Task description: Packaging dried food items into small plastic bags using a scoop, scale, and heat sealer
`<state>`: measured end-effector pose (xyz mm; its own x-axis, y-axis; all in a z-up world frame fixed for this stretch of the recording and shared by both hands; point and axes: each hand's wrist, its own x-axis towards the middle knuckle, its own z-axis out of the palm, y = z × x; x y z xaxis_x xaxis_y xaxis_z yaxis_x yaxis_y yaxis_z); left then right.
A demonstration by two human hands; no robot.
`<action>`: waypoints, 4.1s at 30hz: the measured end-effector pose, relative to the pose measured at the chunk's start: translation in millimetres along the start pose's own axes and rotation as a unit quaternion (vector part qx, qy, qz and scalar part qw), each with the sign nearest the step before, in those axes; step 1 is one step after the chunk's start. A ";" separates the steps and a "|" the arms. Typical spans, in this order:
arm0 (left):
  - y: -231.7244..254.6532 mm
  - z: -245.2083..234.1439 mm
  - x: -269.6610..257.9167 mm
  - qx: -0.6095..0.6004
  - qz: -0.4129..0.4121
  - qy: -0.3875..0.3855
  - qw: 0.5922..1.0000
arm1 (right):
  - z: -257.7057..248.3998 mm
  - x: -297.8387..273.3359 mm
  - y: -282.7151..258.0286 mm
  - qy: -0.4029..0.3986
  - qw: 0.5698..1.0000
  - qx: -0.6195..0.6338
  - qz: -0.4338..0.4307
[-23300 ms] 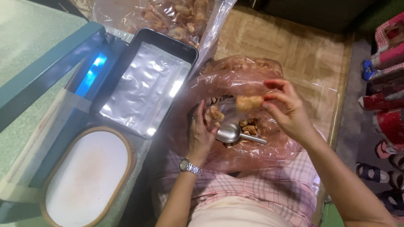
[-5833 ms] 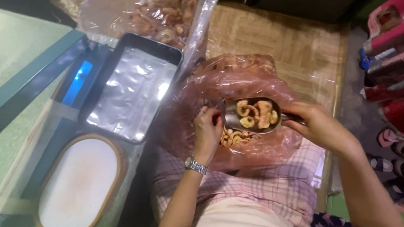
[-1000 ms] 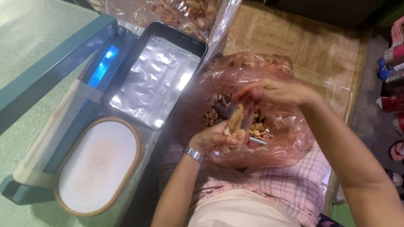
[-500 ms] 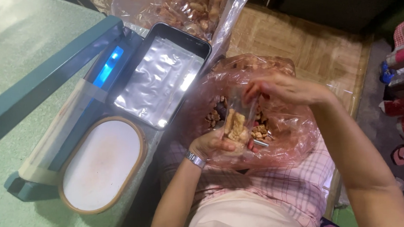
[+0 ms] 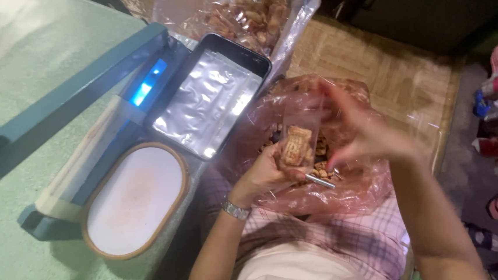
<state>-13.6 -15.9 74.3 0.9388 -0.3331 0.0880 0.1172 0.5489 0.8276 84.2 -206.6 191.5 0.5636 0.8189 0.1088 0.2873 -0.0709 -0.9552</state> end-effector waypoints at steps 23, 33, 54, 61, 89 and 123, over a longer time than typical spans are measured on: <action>66.9 86.5 -26.6 0.275 0.339 0.187 0.880 | 133.3 15.5 5.7 0.170 0.963 -0.073 -0.197; 143.5 65.0 -106.3 0.435 0.271 0.354 0.783 | 156.6 73.3 -35.3 -0.139 0.969 -0.047 -0.197; 135.0 12.8 -146.0 0.239 0.334 0.495 0.766 | 266.6 153.9 -39.8 -0.035 0.944 0.303 0.122; 138.0 13.9 -133.2 0.315 0.300 0.547 0.715 | 276.5 156.6 -42.4 0.028 0.948 0.316 0.007; 215.8 23.4 -173.8 0.507 0.378 0.528 0.566 | 212.1 163.4 -109.2 0.015 0.926 -0.093 -0.366; 207.3 -162.5 -204.3 0.746 -0.019 0.539 0.391 | 228.5 273.9 -16.5 0.055 0.684 -0.565 -0.458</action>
<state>-128.5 290.6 137.8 0.6301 0.6393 0.4408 0.5734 -0.7659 0.2910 56.9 149.0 174.2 -0.2155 0.7712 0.5990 0.9394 -0.0038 0.3428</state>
